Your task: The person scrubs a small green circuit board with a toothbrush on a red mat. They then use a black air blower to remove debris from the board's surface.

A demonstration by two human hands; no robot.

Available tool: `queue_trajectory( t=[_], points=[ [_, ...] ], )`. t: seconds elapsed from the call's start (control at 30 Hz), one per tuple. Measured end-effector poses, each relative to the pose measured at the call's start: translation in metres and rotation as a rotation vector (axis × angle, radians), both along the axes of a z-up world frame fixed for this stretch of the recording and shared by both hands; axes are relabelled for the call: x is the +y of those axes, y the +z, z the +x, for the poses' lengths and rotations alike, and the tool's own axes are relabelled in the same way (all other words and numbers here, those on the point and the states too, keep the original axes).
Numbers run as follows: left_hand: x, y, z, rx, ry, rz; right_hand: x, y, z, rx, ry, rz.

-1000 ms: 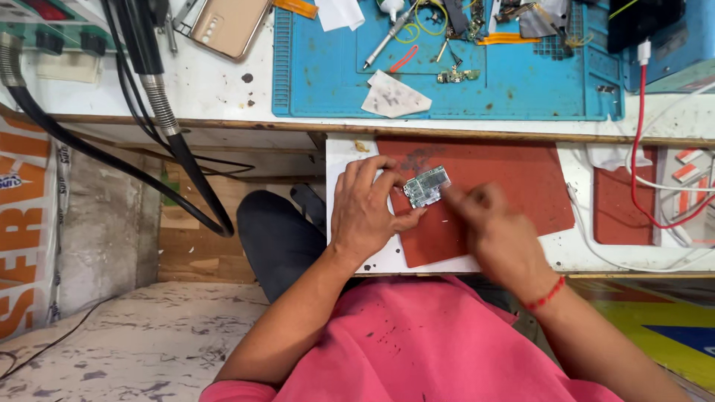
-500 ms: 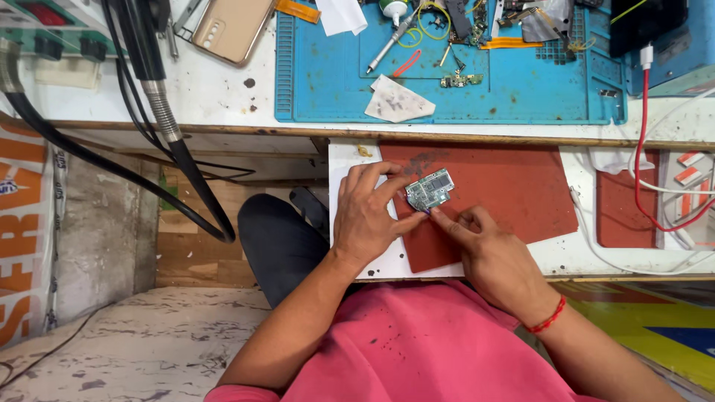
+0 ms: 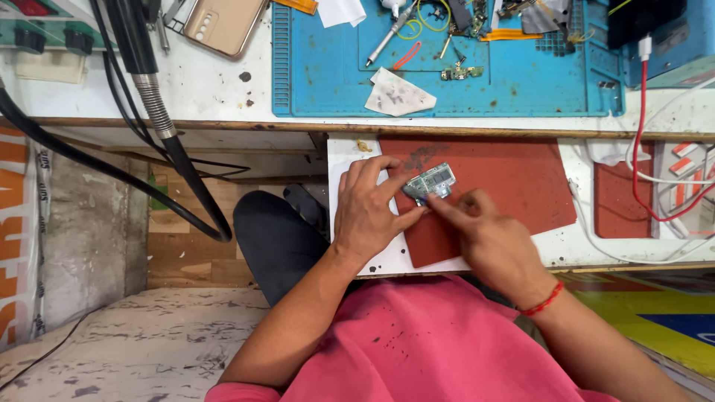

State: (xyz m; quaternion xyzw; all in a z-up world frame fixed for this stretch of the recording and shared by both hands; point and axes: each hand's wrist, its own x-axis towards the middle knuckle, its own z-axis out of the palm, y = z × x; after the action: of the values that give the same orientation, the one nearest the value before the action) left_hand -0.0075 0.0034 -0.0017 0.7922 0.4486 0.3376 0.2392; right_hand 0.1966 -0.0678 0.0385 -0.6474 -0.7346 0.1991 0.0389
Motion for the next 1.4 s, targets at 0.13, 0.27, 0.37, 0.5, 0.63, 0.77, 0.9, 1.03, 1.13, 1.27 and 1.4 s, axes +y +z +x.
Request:
queue_trajectory(
  t=[0.13, 0.27, 0.37, 0.5, 0.63, 0.77, 0.9, 1.03, 1.13, 1.27, 1.4],
  points=[
    [-0.007, -0.005, 0.003, 0.053, 0.019, 0.090, -0.004, -0.002, 0.009, -0.006, -0.026, 0.060],
    [-0.008, -0.006, 0.006, 0.125, 0.000, 0.170, 0.003, -0.006, 0.013, 0.014, -0.066, 0.082],
    [-0.007, -0.008, 0.008, 0.142, 0.013, 0.193, -0.005, -0.003, 0.011, 0.057, 0.006, 0.078],
    [-0.008, -0.007, 0.008, 0.159, 0.022, 0.208, 0.008, -0.003, 0.019, 0.030, -0.117, 0.107],
    [-0.008, -0.004, 0.009, 0.223, 0.002, 0.218, -0.004, 0.000, 0.012, 0.078, 0.010, 0.071],
    [-0.007, -0.007, 0.011, 0.212, 0.031, 0.231, -0.005, 0.000, 0.022, 0.074, 0.006, 0.059],
    [-0.007, -0.006, 0.011, 0.221, 0.017, 0.223, 0.003, -0.002, 0.030, 0.075, -0.094, 0.128],
    [-0.004, -0.002, 0.010, 0.129, -0.013, 0.132, -0.006, -0.002, 0.026, 0.108, -0.004, 0.125],
    [0.000, 0.001, 0.010, 0.107, 0.006, 0.086, -0.004, -0.003, 0.022, 0.136, -0.073, 0.083],
    [0.003, 0.004, 0.011, 0.117, 0.026, 0.035, -0.006, -0.001, 0.018, 0.110, -0.062, -0.011],
    [0.002, 0.003, 0.016, 0.113, 0.015, -0.010, -0.001, 0.000, 0.026, 0.079, -0.067, 0.094]
  ],
)
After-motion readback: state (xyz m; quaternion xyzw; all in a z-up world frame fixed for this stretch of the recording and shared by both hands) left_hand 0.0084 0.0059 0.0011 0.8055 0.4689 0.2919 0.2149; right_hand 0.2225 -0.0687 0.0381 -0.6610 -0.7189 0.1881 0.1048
